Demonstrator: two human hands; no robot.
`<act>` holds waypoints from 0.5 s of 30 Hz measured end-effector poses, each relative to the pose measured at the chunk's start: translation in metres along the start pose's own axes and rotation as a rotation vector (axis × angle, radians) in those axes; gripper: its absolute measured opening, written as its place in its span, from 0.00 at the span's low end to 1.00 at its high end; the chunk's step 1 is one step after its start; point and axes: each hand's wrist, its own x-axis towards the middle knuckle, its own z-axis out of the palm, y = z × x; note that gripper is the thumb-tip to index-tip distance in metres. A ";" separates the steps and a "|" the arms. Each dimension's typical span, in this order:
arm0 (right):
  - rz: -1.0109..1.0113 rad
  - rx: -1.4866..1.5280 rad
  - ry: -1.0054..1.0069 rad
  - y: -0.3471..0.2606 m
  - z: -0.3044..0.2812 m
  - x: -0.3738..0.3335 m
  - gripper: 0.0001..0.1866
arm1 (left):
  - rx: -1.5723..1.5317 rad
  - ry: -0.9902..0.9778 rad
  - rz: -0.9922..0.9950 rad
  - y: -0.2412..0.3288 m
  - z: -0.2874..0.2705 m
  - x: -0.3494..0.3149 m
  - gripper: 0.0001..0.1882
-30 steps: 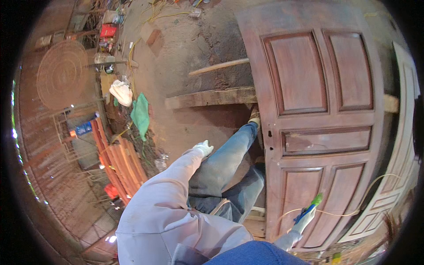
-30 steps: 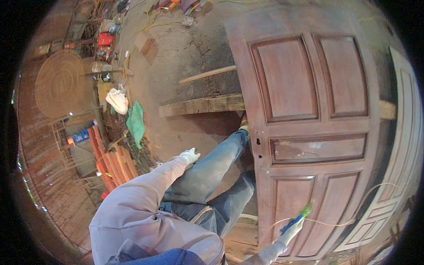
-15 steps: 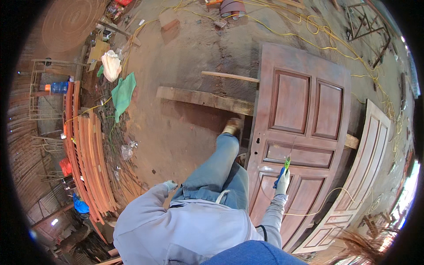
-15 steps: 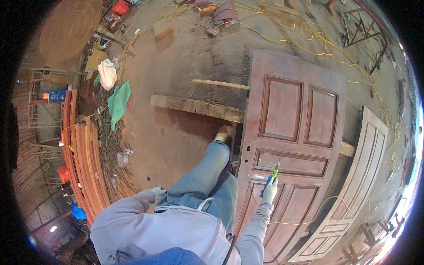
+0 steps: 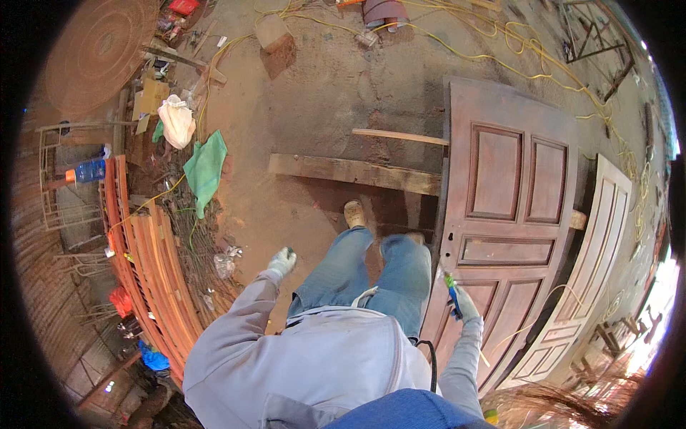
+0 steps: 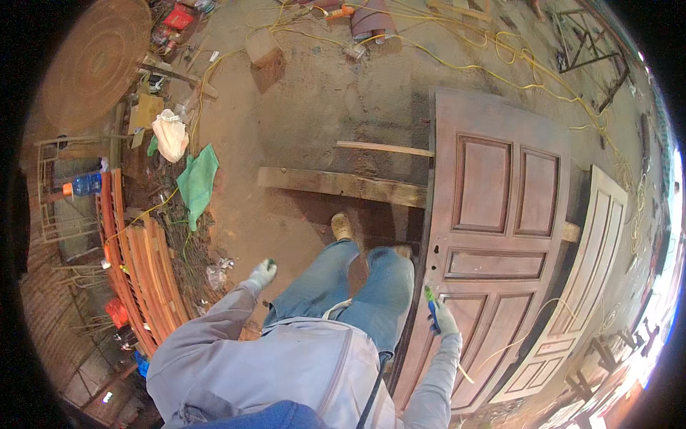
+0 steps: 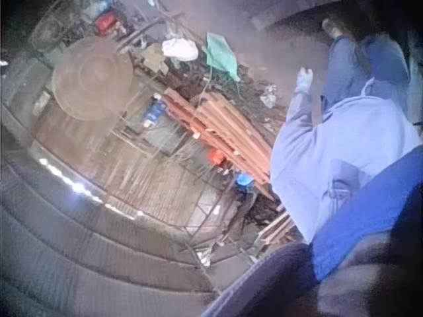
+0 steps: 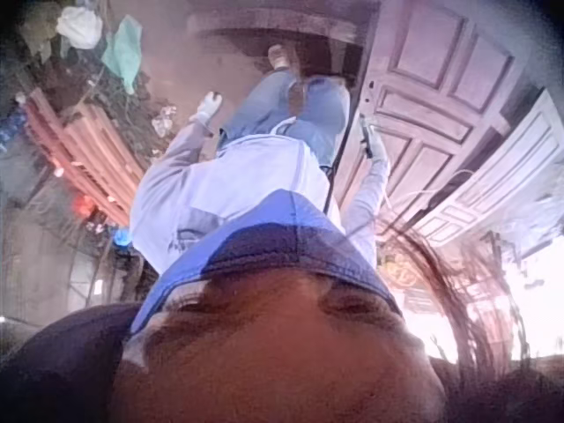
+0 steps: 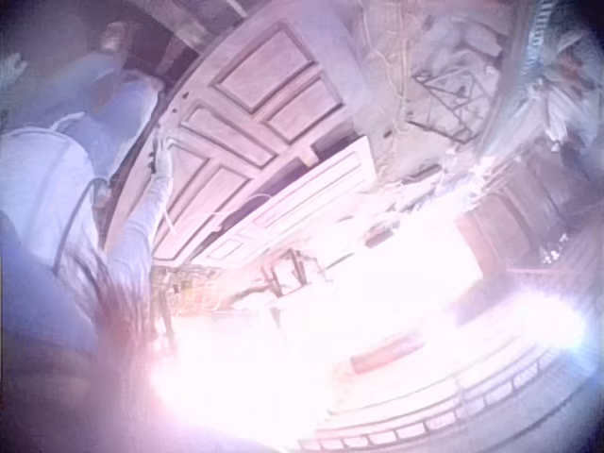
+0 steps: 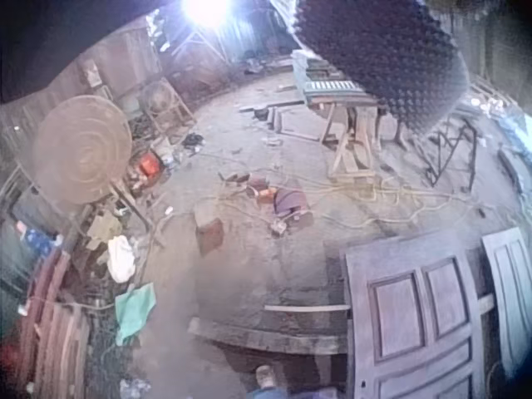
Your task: The person uses a spray gun to apply a reddish-brown finish to a wooden door, then switches to a green spray bottle to mist the surface. They wipe the door with a cloth and sand it with a sanding block, repeating the process on another door.
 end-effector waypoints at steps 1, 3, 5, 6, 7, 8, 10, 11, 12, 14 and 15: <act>-0.077 -0.093 0.069 -0.004 0.006 0.010 0.20 | 0.060 0.004 -0.032 -0.006 -0.017 0.002 0.24; -0.051 0.054 -0.157 -0.019 0.019 0.050 0.20 | 0.171 0.023 -0.078 -0.005 -0.053 0.011 0.25; -0.227 -0.045 -0.256 -0.052 0.023 0.080 0.20 | 0.189 -0.071 -0.043 -0.003 -0.071 0.022 0.25; -0.257 -0.085 -0.256 -0.084 0.039 0.089 0.20 | 0.202 -0.121 -0.025 0.001 -0.075 0.025 0.25; -0.290 -0.130 -0.251 -0.118 0.055 0.095 0.20 | 0.152 -0.122 -0.041 0.013 -0.074 0.028 0.25; -0.173 -0.052 -0.270 -0.159 0.073 0.103 0.21 | 0.103 -0.117 -0.062 0.028 -0.071 0.029 0.25; -0.470 -0.259 -0.293 -0.202 0.110 0.135 0.23 | -0.035 -0.128 -0.043 0.048 -0.073 0.036 0.24; -0.608 -0.321 -0.275 -0.216 0.129 0.149 0.23 | -0.136 -0.153 -0.003 0.051 -0.071 0.050 0.25; -0.730 -0.311 -0.216 -0.223 0.148 0.174 0.24 | -0.162 -0.167 0.097 0.054 -0.081 0.071 0.25; -0.749 -0.356 -0.146 -0.236 0.159 0.185 0.24 | -0.269 -0.226 0.275 0.074 -0.090 0.089 0.25; -0.657 -0.374 -0.132 -0.240 0.161 0.189 0.24 | -0.164 -0.220 0.198 0.085 -0.105 0.109 0.25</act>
